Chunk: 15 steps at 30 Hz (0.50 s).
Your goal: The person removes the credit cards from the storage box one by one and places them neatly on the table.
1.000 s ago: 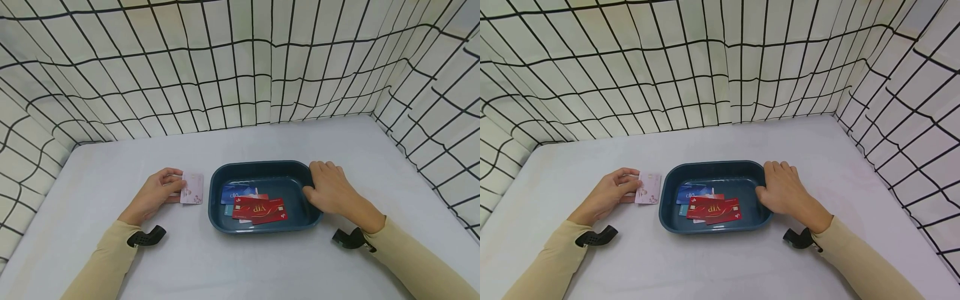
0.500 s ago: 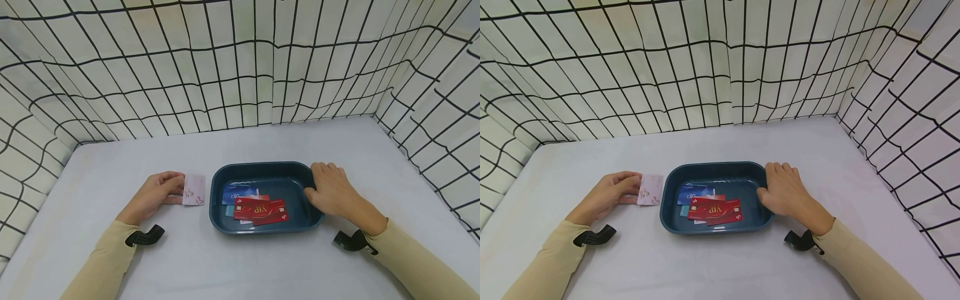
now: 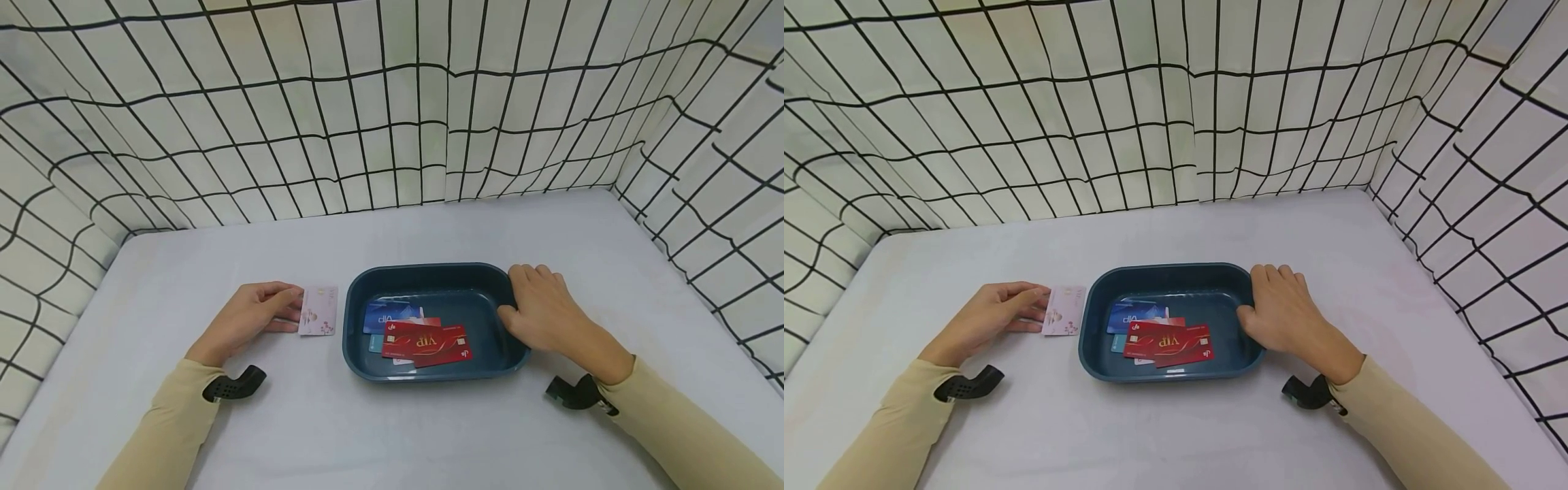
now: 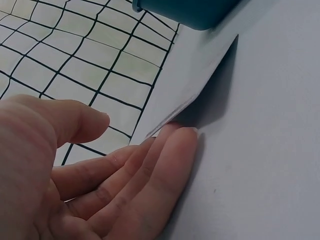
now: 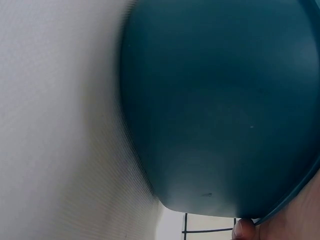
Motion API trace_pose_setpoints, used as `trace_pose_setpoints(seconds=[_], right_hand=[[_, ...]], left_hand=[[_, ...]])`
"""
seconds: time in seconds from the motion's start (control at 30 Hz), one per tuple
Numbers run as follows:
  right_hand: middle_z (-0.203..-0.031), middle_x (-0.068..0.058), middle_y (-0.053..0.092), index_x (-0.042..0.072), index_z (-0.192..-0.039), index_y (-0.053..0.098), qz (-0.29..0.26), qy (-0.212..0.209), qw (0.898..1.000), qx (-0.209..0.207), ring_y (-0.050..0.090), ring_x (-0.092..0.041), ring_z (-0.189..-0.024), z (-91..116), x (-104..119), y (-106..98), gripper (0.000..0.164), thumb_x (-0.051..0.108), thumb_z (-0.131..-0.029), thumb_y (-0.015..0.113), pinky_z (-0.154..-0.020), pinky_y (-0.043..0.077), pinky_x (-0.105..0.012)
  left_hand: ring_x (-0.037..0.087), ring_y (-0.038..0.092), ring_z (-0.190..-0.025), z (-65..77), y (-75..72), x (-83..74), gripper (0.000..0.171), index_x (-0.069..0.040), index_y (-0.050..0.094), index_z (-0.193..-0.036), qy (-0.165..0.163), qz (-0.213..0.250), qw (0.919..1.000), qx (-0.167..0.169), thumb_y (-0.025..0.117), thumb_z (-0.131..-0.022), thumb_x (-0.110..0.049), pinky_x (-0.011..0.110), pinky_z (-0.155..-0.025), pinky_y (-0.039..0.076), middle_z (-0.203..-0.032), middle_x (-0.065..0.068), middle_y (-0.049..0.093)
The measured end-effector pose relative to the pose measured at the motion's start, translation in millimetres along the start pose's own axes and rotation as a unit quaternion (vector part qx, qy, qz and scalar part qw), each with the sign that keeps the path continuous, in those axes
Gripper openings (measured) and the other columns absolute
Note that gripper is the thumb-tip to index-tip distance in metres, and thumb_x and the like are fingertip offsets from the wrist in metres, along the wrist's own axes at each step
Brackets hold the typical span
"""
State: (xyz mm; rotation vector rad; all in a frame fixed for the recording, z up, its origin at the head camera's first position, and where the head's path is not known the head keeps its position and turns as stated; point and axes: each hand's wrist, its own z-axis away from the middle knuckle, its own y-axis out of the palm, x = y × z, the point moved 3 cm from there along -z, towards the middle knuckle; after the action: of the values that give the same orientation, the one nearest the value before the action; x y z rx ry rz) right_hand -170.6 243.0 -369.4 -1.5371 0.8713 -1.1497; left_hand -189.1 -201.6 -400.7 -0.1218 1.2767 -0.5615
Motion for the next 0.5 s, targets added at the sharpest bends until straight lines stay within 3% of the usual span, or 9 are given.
trace_pose_setpoints(seconds=[0.2, 0.5], right_hand=[[-0.079, -0.008, 0.050, 0.005, -0.090, 0.051, 0.002, 0.000, 1.000, -0.002, 0.041, -0.026, -0.078, 0.7, -0.7, -1.4, 0.017, 0.021, -0.085, 0.055, -0.068, 0.027, -0.035], [-0.084, -0.010, 0.053, 0.003, -0.095, 0.054, 0.012, -0.004, 1.000, -0.005, 0.041, -0.028, -0.083, 1.4, 0.0, -2.5, 0.021, 0.022, -0.086, 0.055, -0.070, 0.028, -0.036]], left_hand=[[0.010, 0.073, -0.095, 1.2, -2.7, -0.7, 0.055, 0.003, 0.058, -0.137, -0.012, -0.018, 0.9997, -0.007, 0.059, -0.105, -0.041, 0.025, -0.082, 0.063, -0.128, 0.023, 0.066], [0.011, 0.074, -0.095, 3.9, -4.7, -1.6, 0.055, 0.003, 0.058, -0.136, -0.002, -0.022, 0.9997, -0.008, 0.061, -0.104, -0.042, 0.027, -0.082, 0.064, -0.124, 0.023, 0.068]])
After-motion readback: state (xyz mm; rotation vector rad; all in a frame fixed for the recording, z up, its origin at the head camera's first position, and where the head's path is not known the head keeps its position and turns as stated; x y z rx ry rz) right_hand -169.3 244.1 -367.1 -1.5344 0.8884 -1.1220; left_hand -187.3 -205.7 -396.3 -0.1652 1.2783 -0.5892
